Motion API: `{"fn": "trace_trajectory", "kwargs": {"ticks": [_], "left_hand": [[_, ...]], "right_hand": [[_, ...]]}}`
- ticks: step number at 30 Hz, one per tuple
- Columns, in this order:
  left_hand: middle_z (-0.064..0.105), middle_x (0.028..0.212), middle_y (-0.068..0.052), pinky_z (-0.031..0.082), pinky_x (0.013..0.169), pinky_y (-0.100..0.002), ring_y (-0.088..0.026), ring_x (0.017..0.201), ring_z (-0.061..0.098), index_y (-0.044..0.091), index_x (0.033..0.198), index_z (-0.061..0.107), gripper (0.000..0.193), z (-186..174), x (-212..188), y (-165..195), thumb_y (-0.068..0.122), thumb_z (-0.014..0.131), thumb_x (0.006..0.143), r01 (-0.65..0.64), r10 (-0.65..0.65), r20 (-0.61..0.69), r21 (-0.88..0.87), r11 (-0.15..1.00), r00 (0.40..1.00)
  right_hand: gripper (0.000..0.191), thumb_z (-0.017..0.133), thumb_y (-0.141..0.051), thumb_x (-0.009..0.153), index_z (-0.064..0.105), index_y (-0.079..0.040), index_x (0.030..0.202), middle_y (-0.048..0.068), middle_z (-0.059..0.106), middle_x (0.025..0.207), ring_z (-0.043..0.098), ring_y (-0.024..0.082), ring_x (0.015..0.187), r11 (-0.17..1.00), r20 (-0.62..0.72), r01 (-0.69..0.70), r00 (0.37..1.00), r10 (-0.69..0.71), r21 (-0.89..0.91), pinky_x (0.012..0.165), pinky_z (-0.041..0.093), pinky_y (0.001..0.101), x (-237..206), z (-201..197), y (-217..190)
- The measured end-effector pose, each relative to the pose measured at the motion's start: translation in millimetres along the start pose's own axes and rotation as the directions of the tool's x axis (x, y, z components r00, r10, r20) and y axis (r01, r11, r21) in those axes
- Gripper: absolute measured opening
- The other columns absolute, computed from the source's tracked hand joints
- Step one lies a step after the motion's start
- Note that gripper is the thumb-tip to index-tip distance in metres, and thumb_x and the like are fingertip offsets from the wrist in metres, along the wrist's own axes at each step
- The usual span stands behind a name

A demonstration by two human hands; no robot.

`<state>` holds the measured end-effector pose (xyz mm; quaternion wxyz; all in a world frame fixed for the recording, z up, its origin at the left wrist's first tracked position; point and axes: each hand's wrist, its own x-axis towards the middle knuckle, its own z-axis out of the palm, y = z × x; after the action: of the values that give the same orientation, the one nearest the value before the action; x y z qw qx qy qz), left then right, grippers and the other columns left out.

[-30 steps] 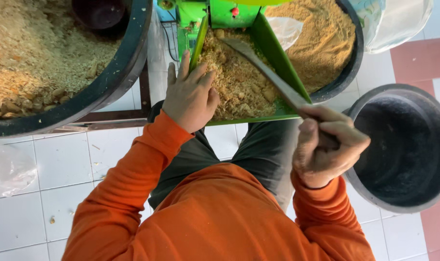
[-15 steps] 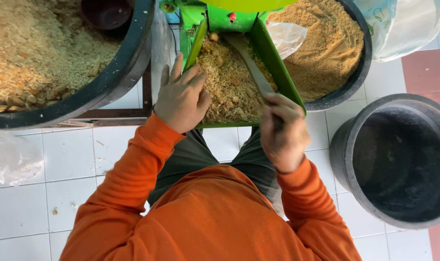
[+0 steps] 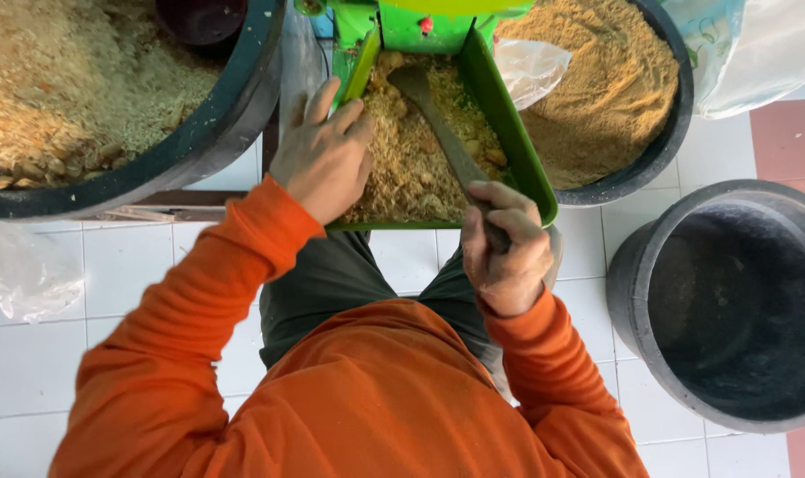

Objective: The person sits on the floor beside a green grinding machine and scoops crushed peanut material from a large black basin into the machine's green intake tray using a wooden scoop and their hand, pushing the material toward the grinder. They occasionally scoop material by hand into a small bowl and continue feeding the tray.

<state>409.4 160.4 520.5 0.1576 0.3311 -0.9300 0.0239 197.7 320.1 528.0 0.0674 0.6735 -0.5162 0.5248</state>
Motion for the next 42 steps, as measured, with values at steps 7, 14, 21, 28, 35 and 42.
{"fn": "trace_trajectory", "kwargs": {"ticks": [7, 14, 21, 28, 35, 42], "left_hand": [[0.071, 0.11, -0.009, 0.046, 0.103, -0.047, -0.028, 0.118, 0.056, 0.003, 0.102, 0.075, 0.02, -29.8, -9.7, 13.8, 0.009, 0.067, 0.084, -0.094, 0.087, 0.061, 0.124, 0.988, 0.994], [0.07, 0.1, -0.003, 0.046, 0.094, -0.044, -0.025, 0.107, 0.056, 0.007, 0.1, 0.076, 0.019, -33.7, -15.9, 16.3, 0.01, 0.067, 0.084, -0.088, 0.08, 0.064, 0.138, 0.986, 0.995], [0.067, 0.088, -0.004, 0.044, 0.094, -0.044, -0.024, 0.104, 0.056, 0.009, 0.087, 0.074, 0.006, -26.1, -5.7, 8.6, 0.01, 0.069, 0.085, -0.106, 0.089, 0.129, 0.128, 0.986, 0.988], [0.07, 0.087, -0.008, 0.047, 0.091, -0.045, -0.025, 0.096, 0.059, 0.008, 0.093, 0.076, 0.013, -14.6, 1.4, -5.8, 0.004, 0.071, 0.082, -0.139, 0.139, 0.073, -0.007, 0.99, 0.988], [0.07, 0.093, -0.008, 0.051, 0.092, -0.046, -0.026, 0.098, 0.062, 0.008, 0.1, 0.073, 0.012, 17.5, 69.6, -17.3, 0.004, 0.068, 0.09, -0.191, 0.193, -0.131, 0.032, 0.981, 0.972], [0.072, 0.092, -0.013, 0.057, 0.078, -0.046, -0.03, 0.092, 0.069, 0.005, 0.097, 0.072, 0.009, 30.9, 64.3, -24.3, 0.008, 0.067, 0.09, -0.076, 0.076, 0.098, -0.002, 0.997, 0.992]], "right_hand": [[0.029, 0.068, 0.0, 0.103, 0.042, -0.002, 0.115, 0.021, 0.07, 0.12, 0.076, 0.027, 0.1, 0.995, -0.097, -0.083, 0.991, 0.089, 0.058, 0.079, 0.063, 0.0309, 4.0, -8.1, -5.7], [0.029, 0.071, 0.003, 0.103, 0.045, -0.001, 0.116, 0.018, 0.069, 0.123, 0.075, 0.025, 0.099, 0.989, -0.031, -0.121, 0.992, 0.124, 0.082, 0.082, 0.061, 0.03, 5.4, 0.4, 0.4], [0.024, 0.076, 0.005, 0.098, 0.056, -0.001, 0.111, 0.02, 0.071, 0.12, 0.077, 0.025, 0.099, 0.99, 0.101, -0.129, 0.986, 0.135, -0.058, 0.08, 0.063, 0.0297, 19.2, 0.5, -2.2], [0.022, 0.075, -0.008, 0.104, 0.054, -0.003, 0.108, 0.015, 0.074, 0.114, 0.078, 0.023, 0.097, 0.982, 0.031, -0.007, 0.999, 0.014, -0.188, 0.077, 0.064, 0.0268, -11.5, -54.7, -1.6], [0.032, 0.078, -0.021, 0.099, 0.052, -0.002, 0.102, 0.013, 0.074, 0.092, 0.076, 0.022, 0.078, 0.937, -0.023, 0.126, 0.99, -0.141, -0.327, 0.062, 0.062, 0.0296, 1.5, -89.4, -6.6], [0.021, 0.072, -0.015, 0.111, 0.057, -0.001, 0.113, 0.02, 0.075, 0.113, 0.072, 0.013, 0.079, 0.989, -0.097, -0.149, 0.984, 0.15, 0.017, 0.068, 0.057, 0.0206, 10.8, -94.4, -3.1]]}}
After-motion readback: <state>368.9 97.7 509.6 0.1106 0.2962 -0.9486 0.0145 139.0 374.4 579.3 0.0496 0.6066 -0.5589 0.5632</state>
